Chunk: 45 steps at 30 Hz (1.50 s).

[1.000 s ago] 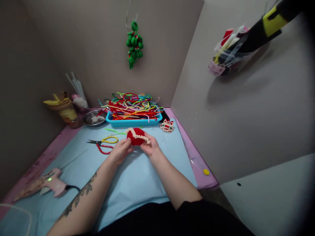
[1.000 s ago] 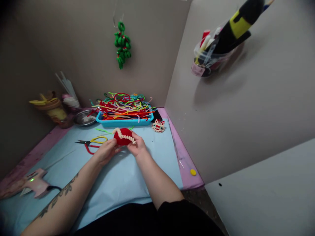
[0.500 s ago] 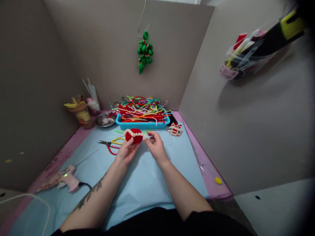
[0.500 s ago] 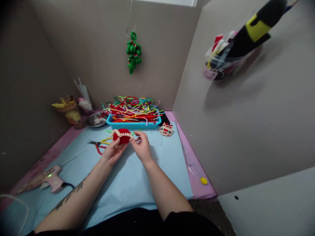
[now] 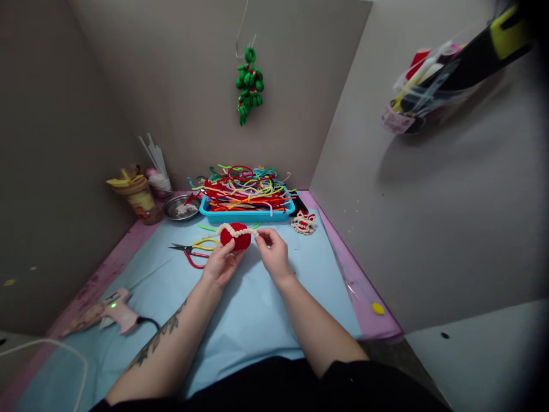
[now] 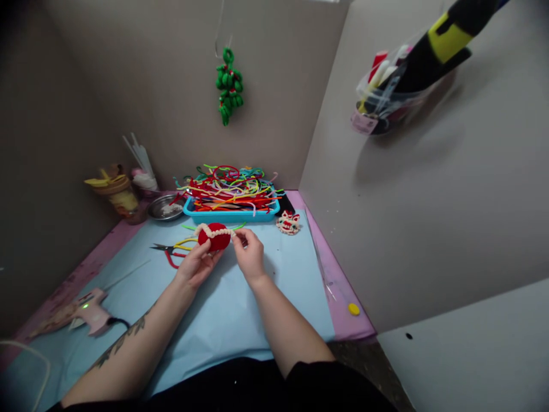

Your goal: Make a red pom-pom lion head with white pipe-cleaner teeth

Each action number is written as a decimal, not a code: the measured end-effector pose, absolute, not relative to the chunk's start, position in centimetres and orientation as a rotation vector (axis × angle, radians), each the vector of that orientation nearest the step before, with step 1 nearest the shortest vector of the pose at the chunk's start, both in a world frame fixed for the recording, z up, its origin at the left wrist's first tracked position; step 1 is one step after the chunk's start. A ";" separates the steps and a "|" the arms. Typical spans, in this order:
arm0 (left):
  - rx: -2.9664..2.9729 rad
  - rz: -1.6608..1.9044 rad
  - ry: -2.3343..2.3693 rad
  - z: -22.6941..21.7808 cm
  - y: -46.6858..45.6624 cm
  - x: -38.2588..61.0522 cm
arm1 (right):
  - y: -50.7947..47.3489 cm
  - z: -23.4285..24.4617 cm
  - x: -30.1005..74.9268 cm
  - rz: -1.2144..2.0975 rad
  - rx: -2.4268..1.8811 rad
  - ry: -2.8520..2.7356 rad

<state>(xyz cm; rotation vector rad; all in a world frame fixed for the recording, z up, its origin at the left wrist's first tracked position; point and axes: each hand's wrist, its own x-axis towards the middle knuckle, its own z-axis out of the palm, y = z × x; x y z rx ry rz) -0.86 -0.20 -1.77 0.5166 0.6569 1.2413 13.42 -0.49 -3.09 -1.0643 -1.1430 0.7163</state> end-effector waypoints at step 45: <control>0.412 1.299 0.554 -1.1 -0.8 -0.1 | 0.7 -3.5 13.2 1.463 -0.875 -0.722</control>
